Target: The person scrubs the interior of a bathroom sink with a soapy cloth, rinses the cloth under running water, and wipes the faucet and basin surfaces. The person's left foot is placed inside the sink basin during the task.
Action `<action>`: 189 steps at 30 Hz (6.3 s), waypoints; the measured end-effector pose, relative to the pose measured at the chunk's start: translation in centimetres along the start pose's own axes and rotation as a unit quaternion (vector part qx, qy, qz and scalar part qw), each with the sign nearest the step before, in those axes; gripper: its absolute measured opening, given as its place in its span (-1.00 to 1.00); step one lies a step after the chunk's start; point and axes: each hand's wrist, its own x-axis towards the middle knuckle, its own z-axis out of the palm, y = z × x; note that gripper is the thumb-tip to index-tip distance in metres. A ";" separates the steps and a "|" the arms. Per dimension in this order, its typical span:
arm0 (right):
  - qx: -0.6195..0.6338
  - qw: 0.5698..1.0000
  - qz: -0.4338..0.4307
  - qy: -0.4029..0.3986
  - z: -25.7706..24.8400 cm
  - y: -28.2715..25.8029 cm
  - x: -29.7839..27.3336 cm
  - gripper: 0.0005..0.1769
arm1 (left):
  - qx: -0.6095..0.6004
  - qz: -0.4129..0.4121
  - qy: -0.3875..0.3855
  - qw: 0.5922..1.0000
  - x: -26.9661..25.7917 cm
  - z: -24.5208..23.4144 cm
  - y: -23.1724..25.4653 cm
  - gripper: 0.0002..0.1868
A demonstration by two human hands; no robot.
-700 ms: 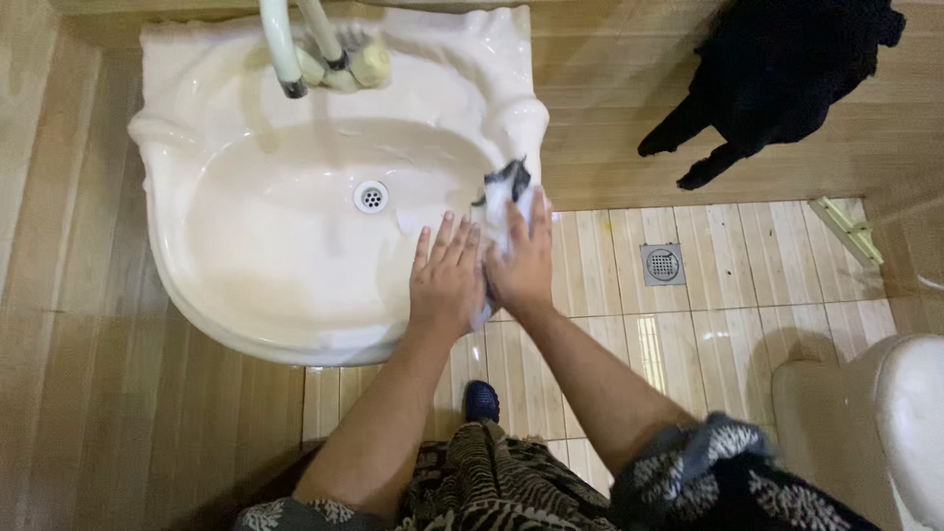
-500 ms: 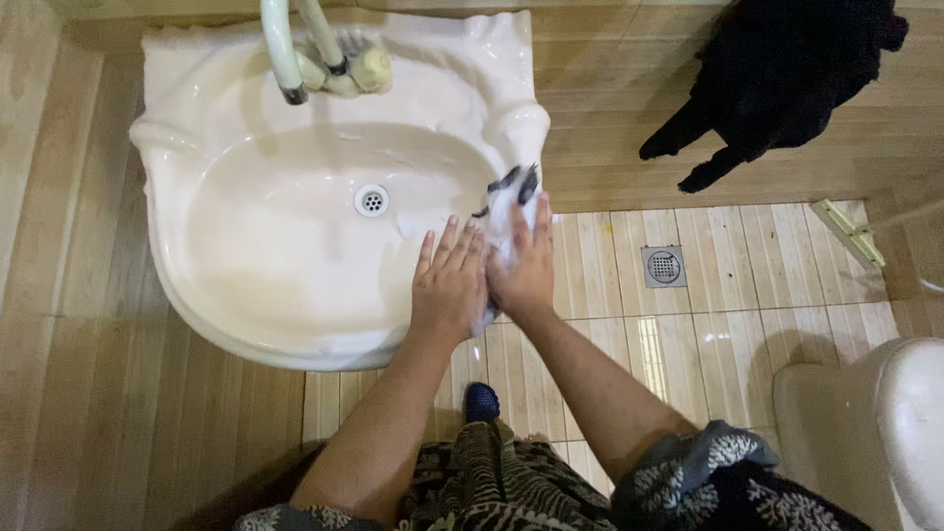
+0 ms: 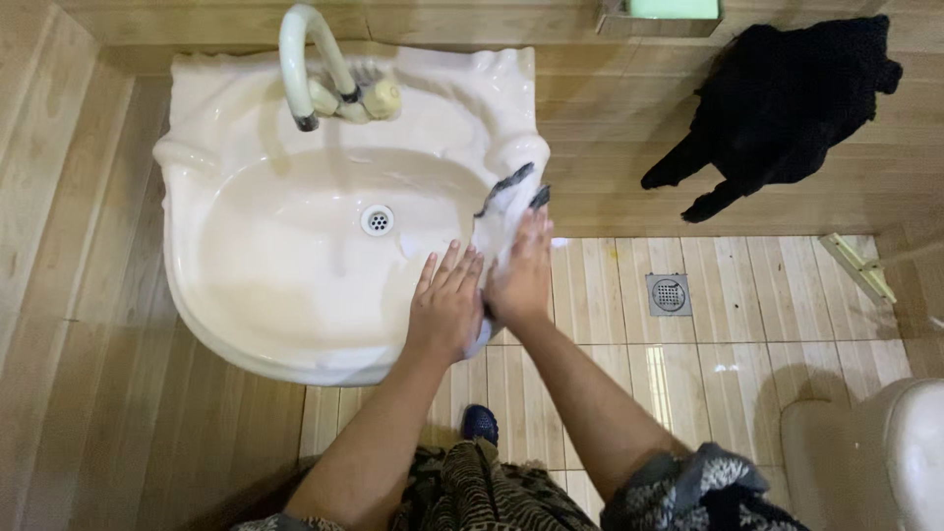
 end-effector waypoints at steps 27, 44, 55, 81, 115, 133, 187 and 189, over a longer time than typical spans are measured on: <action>-0.023 0.993 -0.090 0.071 -0.4 -0.2 12.1 0.19 | 0.056 0.017 -0.206 0.977 13.3 -1.5 -3.2 0.03; 0.019 0.999 -0.030 0.019 0.7 2.2 4.7 0.02 | 0.064 0.110 -0.234 0.964 10.2 -1.1 -2.6 -0.07; 0.057 0.998 0.005 0.040 1.0 2.0 9.5 0.47 | 0.069 0.080 -0.114 0.988 13.2 1.4 -4.0 -0.16; 0.257 0.966 -0.008 0.017 1.1 3.4 0.3 0.12 | 0.023 -0.024 -0.352 0.935 10.5 -3.5 -0.4 0.16; 0.311 0.892 0.308 -0.117 -6.0 -1.1 -3.3 -0.06 | -0.209 -0.148 -0.281 0.925 3.1 -3.4 -2.3 -0.37; 0.206 0.970 -0.024 -0.125 -14.5 -5.7 -0.4 0.25 | -0.515 -0.240 -0.101 0.817 3.9 -6.6 -3.7 -0.51; 0.014 0.776 -0.363 -0.516 18.7 -8.8 -4.7 -0.26 | 0.193 -0.196 -0.265 0.924 -10.3 -9.7 -14.9 -0.37; 0.047 0.760 -0.310 -0.569 17.8 -7.4 -4.4 -0.30 | 0.240 -0.155 -0.369 0.884 -9.0 -9.8 -14.1 -0.31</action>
